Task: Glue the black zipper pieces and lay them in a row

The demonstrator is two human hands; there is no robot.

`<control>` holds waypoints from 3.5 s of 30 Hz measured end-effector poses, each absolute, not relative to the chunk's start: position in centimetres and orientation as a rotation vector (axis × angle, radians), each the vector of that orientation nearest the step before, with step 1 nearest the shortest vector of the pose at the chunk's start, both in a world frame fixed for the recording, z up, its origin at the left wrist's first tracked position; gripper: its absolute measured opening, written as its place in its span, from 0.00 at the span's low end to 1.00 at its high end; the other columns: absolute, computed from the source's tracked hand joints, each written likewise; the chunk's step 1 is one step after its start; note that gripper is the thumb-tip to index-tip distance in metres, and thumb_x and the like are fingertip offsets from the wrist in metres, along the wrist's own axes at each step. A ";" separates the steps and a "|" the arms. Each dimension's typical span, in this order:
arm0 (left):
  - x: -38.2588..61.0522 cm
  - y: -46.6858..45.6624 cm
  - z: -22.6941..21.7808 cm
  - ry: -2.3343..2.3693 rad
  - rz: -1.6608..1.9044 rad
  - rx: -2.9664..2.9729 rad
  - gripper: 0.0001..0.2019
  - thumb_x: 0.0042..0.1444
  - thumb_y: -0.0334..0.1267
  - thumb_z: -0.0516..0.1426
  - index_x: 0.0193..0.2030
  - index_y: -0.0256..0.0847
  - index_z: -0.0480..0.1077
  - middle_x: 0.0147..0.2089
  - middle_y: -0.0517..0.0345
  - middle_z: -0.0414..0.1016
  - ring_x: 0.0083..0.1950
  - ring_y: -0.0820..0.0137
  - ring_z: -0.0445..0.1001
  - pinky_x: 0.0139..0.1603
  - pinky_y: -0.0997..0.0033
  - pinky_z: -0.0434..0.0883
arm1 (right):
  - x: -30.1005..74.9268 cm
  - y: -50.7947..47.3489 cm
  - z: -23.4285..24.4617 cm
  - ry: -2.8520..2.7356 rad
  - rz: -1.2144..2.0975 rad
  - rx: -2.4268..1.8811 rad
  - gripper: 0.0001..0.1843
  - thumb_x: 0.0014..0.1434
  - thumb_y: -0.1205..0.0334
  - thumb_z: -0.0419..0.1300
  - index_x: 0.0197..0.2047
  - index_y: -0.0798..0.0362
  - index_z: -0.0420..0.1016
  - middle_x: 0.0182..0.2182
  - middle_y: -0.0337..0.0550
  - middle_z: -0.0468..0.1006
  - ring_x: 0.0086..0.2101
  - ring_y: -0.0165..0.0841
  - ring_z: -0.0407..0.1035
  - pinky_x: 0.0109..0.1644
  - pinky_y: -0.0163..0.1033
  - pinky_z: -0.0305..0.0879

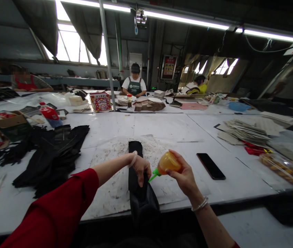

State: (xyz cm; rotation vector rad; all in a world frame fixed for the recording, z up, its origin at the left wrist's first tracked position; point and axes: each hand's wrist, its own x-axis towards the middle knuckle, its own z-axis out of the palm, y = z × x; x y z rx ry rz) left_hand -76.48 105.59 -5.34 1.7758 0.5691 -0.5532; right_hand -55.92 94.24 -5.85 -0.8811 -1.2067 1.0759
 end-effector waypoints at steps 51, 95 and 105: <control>-80.5 104.9 -3.4 0.603 -0.248 1.696 0.19 0.32 0.42 0.73 0.32 0.38 0.77 0.28 0.60 0.77 0.28 0.71 0.74 0.28 0.76 0.72 | -54.4 95.1 -8.6 -0.753 1.552 -0.557 0.30 0.43 0.63 0.75 0.51 0.51 0.75 0.39 0.46 0.81 0.37 0.41 0.77 0.35 0.42 0.76; -78.8 107.4 -3.6 0.654 0.127 1.503 0.21 0.32 0.43 0.72 0.25 0.37 0.66 0.19 0.65 0.68 0.18 0.80 0.59 0.17 0.79 0.53 | -52.2 93.5 -8.3 -0.292 1.187 -0.495 0.23 0.43 0.55 0.76 0.43 0.49 0.77 0.37 0.42 0.83 0.37 0.37 0.77 0.36 0.40 0.74; -78.5 107.8 -3.8 0.645 0.155 1.489 0.22 0.33 0.43 0.72 0.26 0.36 0.66 0.19 0.65 0.67 0.18 0.81 0.57 0.17 0.79 0.51 | -51.6 92.6 -7.6 -0.394 1.145 -0.512 0.23 0.44 0.54 0.75 0.43 0.47 0.78 0.37 0.43 0.83 0.39 0.40 0.77 0.41 0.43 0.75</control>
